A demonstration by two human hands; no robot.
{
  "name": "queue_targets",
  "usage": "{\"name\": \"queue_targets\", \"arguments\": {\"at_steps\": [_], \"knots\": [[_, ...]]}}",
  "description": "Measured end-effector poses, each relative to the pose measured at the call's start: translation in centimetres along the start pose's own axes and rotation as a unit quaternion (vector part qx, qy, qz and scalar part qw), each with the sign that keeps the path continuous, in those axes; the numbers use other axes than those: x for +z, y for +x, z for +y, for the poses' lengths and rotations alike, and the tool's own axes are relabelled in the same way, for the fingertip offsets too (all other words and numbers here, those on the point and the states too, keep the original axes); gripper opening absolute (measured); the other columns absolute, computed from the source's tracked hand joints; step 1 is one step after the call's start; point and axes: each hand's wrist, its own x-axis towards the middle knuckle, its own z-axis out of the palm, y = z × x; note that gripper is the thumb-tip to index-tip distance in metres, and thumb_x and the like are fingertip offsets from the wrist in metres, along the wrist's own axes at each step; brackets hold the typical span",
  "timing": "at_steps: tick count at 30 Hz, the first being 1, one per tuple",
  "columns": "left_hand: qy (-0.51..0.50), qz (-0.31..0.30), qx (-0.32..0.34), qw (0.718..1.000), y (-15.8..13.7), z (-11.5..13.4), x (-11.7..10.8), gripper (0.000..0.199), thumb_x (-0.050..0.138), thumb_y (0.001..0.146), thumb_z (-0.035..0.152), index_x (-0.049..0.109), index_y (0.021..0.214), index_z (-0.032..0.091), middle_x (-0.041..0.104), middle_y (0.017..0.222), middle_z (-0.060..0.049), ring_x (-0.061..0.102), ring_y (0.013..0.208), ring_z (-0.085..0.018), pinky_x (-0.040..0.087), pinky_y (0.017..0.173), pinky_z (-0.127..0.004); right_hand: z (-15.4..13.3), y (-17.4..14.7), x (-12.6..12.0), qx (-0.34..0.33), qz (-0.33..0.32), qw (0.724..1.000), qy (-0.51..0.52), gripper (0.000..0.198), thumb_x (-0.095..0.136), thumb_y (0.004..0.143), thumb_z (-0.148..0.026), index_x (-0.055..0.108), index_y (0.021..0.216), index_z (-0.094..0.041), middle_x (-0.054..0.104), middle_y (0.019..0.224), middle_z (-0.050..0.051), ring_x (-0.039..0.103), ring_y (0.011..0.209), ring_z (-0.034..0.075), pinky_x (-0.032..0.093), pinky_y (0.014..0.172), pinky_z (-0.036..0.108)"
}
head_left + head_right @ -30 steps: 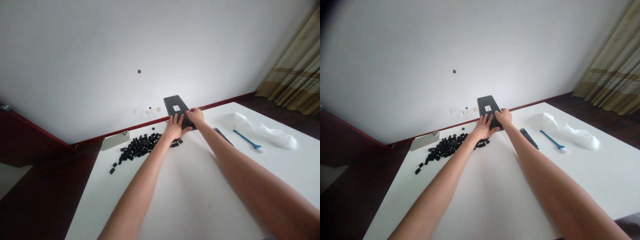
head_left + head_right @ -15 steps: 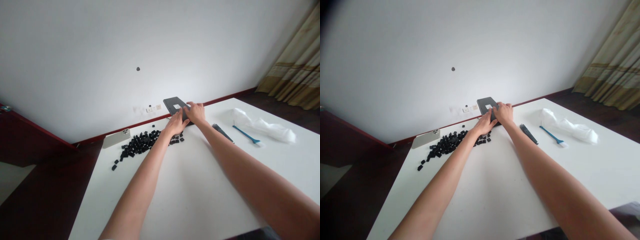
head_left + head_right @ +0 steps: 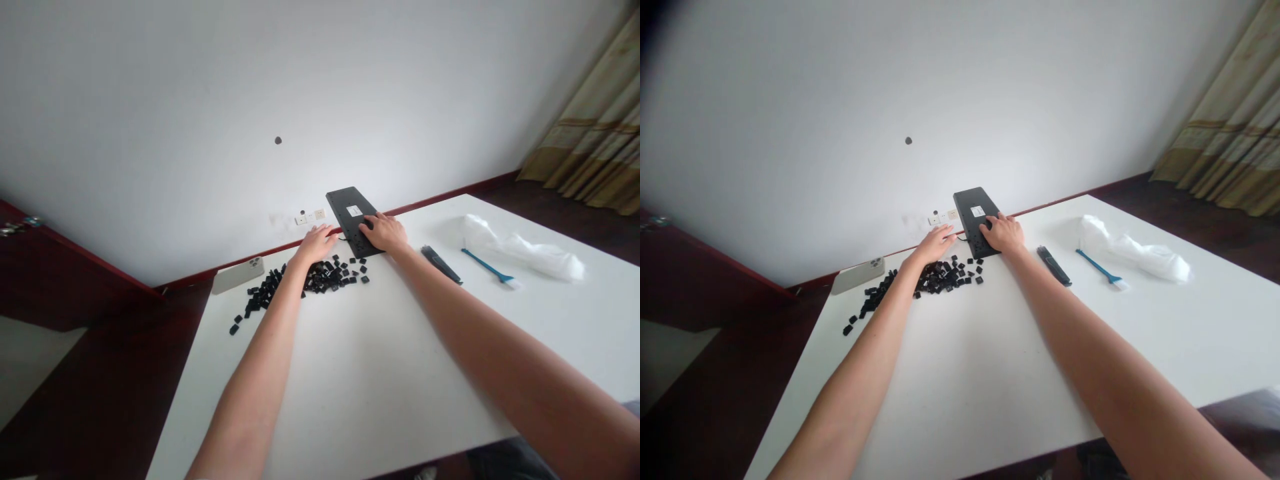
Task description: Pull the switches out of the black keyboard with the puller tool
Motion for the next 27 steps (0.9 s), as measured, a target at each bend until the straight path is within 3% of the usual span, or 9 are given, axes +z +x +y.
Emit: {"name": "queue_targets", "arguments": {"at_steps": [3,6,10,12,15,19,22,27], "knots": [[-0.016,-0.048,0.017,0.999,-2.7,-0.5,0.2,0.058,0.045,0.109,0.047,0.058,0.155,0.015,0.041,0.173,-0.016,0.032,0.165,-0.027,0.021,0.136,-0.043,-0.2,-0.1,-0.2,-0.002,-0.003,1.000,-0.004,0.061,0.044,0.106,-0.056,0.066,0.152,-0.021,0.059,0.157,0.017,0.056,0.136,0.041,0.042,0.115,0.052],[-0.074,-0.073,0.063,0.993,-5.8,0.5,0.5,0.052,0.044,0.109,0.049,0.065,0.150,0.024,0.052,0.167,-0.009,0.043,0.159,-0.023,0.027,0.135,-0.039,-0.3,-0.5,-0.4,-0.003,-0.011,1.000,-0.009,0.060,0.043,0.106,-0.054,0.064,0.153,-0.022,0.059,0.157,0.017,0.056,0.137,0.040,0.043,0.114,0.052],[-0.103,-0.147,0.055,0.982,-9.3,1.9,-1.2,0.045,0.052,0.106,0.055,0.074,0.139,0.035,0.053,0.166,0.000,0.034,0.164,-0.024,0.024,0.136,-0.042,-0.4,-1.4,-0.8,-0.002,-0.008,1.000,-0.015,0.061,0.043,0.107,-0.053,0.062,0.155,-0.021,0.058,0.157,0.017,0.057,0.135,0.040,0.043,0.113,0.051],[-0.109,-0.164,0.041,0.979,-10.2,2.3,-2.3,0.046,0.052,0.105,0.060,0.078,0.131,0.034,0.060,0.161,-0.001,0.044,0.159,-0.027,0.031,0.132,-0.041,-0.5,-1.9,-1.0,0.004,-0.007,1.000,-0.013,0.061,0.043,0.107,-0.052,0.061,0.155,-0.020,0.057,0.158,0.018,0.056,0.135,0.040,0.043,0.113,0.051],[-0.093,-0.124,0.006,0.988,-9.9,3.0,-2.7,0.050,0.049,0.105,0.063,0.081,0.122,0.029,0.073,0.144,-0.007,0.067,0.135,-0.029,0.046,0.122,-0.041,-0.7,-2.2,-1.3,0.023,-0.006,1.000,-0.009,0.060,0.042,0.107,-0.051,0.062,0.155,-0.020,0.057,0.158,0.018,0.055,0.135,0.040,0.043,0.113,0.050],[-0.057,-0.035,0.061,0.996,-8.0,5.1,-0.4,0.046,0.059,0.102,0.051,0.073,0.137,0.025,0.065,0.153,-0.011,0.059,0.144,-0.029,0.041,0.126,-0.041,-0.7,-2.2,-1.4,0.028,0.010,1.000,0.004,0.058,0.044,0.106,-0.048,0.064,0.152,-0.019,0.061,0.153,0.019,0.055,0.134,0.040,0.043,0.112,0.051],[-0.066,-0.042,0.094,0.992,-7.7,6.7,1.3,0.042,0.062,0.101,0.047,0.074,0.135,0.025,0.066,0.151,-0.011,0.062,0.139,-0.028,0.046,0.122,-0.040,-0.2,-2.0,-1.5,0.032,0.028,0.999,0.016,0.053,0.047,0.105,-0.044,0.068,0.146,-0.019,0.064,0.149,0.018,0.057,0.132,0.038,0.043,0.112,0.050],[-0.103,-0.055,0.093,0.989,-7.7,6.8,2.1,0.033,0.060,0.101,0.051,0.082,0.111,0.029,0.080,0.121,-0.007,0.072,0.117,-0.028,0.054,0.110,-0.040,0.4,-1.5,-1.6,0.056,0.029,0.998,0.020,0.051,0.048,0.105,-0.041,0.067,0.146,-0.018,0.064,0.149,0.018,0.059,0.131,0.037,0.044,0.110,0.047]]}}
